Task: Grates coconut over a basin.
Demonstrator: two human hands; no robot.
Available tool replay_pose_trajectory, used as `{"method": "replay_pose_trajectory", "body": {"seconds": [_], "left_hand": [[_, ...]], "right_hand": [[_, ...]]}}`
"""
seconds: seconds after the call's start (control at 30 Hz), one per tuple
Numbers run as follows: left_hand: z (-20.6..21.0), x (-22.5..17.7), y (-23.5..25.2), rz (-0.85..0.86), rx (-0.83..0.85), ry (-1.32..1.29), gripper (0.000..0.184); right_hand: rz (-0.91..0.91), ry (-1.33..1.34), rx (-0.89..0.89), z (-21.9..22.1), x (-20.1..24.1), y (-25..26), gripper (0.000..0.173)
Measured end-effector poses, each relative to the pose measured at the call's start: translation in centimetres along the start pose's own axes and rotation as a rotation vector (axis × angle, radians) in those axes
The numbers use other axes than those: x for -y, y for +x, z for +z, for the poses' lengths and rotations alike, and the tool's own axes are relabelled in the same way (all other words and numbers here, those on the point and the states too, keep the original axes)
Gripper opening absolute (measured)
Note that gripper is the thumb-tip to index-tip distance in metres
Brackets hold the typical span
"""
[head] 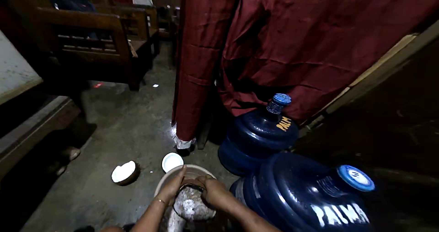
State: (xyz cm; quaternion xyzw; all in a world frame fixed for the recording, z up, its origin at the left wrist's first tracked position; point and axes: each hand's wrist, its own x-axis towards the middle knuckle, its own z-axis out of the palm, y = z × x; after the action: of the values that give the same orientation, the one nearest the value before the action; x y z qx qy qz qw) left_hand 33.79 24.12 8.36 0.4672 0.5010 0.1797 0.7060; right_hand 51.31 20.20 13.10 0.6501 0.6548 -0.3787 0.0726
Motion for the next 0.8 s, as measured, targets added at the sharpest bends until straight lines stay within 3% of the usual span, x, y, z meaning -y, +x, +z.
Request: {"method": "replay_pose_trajectory", "body": {"seconds": [0.07, 0.1, 0.2, 0.3, 0.37, 0.43, 0.47, 0.53, 0.6, 0.7, 0.8], "left_hand": [[0.7, -1.3, -3.6, 0.043, 0.003, 0.123, 0.071], [1.3, -0.7, -5.3, 0.093, -0.071, 0.184, 0.067], [2.4, 5.1, -5.7, 0.264, -0.302, 0.178, 0.036], [1.2, 7.7, -1.4, 0.148, -0.304, 0.223, 0.041], [0.0, 7.0, 1.6, 0.061, -0.232, 0.247, 0.055], [-0.7, 5.1, 3.3, 0.033, -0.17, 0.122, 0.064], [-1.1, 3.5, 3.4, 0.048, -0.118, 0.013, 0.068], [-1.3, 0.2, 2.2, 0.053, 0.077, -0.098, 0.078], [-0.4, -2.3, -0.3, 0.12, 0.218, -0.014, 0.079], [2.6, -2.3, -4.1, 0.189, 0.159, 0.36, 0.066], [3.9, 3.1, -1.4, 0.262, -0.006, 0.607, 0.061]], "right_hand": [[-0.026, -0.023, -0.019, -0.3, 1.2, -3.4, 0.059], [-0.068, -0.035, -0.117, 1.1, 1.5, -5.0, 0.059], [-0.25, -0.094, -0.463, 7.2, 0.5, -5.8, 0.046], [-0.102, -0.091, -0.377, 9.4, -0.6, -1.4, 0.054], [0.05, -0.053, -0.151, 7.5, -0.9, 1.4, 0.063], [0.049, -0.013, -0.125, 5.1, -1.6, 2.4, 0.06], [0.051, 0.005, -0.147, 3.6, -1.3, 2.0, 0.059], [0.123, 0.027, -0.103, 1.1, -0.6, -0.7, 0.072], [0.062, 0.114, -0.125, 0.8, 0.1, -4.5, 0.084], [-0.26, 0.197, -0.49, 6.2, 1.0, -8.0, 0.041], [-0.196, 0.13, -0.346, 8.4, 0.3, -9.0, 0.05]]}}
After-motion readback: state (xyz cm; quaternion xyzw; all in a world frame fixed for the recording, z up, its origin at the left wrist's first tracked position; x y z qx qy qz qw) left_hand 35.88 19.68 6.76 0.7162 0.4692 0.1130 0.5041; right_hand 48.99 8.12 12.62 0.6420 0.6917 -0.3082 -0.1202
